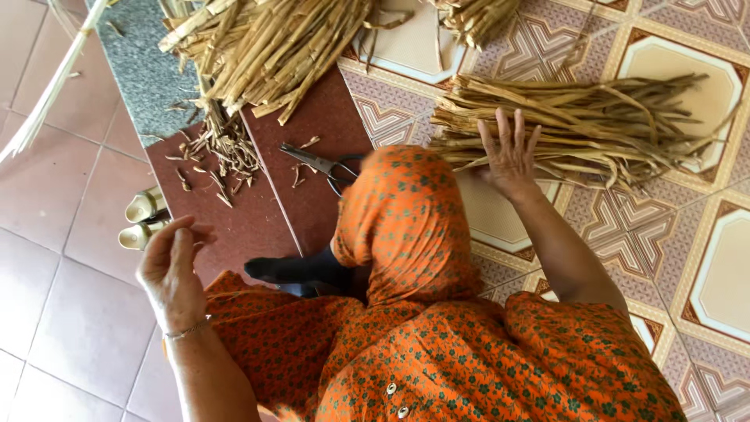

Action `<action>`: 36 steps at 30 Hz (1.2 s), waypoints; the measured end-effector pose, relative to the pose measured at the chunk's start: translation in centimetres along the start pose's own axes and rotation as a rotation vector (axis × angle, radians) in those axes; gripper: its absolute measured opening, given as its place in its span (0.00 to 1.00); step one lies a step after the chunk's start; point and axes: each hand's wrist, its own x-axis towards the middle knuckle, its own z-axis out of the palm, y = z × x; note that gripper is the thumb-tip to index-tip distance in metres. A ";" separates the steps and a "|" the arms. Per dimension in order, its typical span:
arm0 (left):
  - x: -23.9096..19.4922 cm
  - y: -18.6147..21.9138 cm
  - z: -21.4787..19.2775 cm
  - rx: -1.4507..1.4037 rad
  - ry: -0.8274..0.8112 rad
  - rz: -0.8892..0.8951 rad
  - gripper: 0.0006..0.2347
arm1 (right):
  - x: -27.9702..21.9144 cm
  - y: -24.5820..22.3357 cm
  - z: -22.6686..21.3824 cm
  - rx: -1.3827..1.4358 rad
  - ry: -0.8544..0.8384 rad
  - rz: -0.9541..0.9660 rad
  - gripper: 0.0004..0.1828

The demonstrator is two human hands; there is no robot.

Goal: The person sits on the floor and uses scissors to trim and peel dried plant stalks. They repeatedly strip fibrous material from the stalks by hand and cut the ends to prepare them for further use.

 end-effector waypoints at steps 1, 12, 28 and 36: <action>0.4 -0.1 0.2 0.037 -0.003 -0.018 0.07 | 0.7 0.4 0.9 0.000 0.019 -0.015 0.64; 5.3 -2.9 3.2 0.087 -0.139 -0.107 0.08 | 7.4 4.3 -1.6 0.041 -0.111 0.146 0.55; 15.2 -11.4 5.6 -0.141 -0.132 -0.252 0.10 | 28.3 -18.2 -1.4 1.310 -0.469 0.078 0.24; 16.1 -14.3 2.6 -0.070 -0.198 -0.285 0.11 | 34.4 -27.7 0.6 1.180 -0.245 0.587 0.34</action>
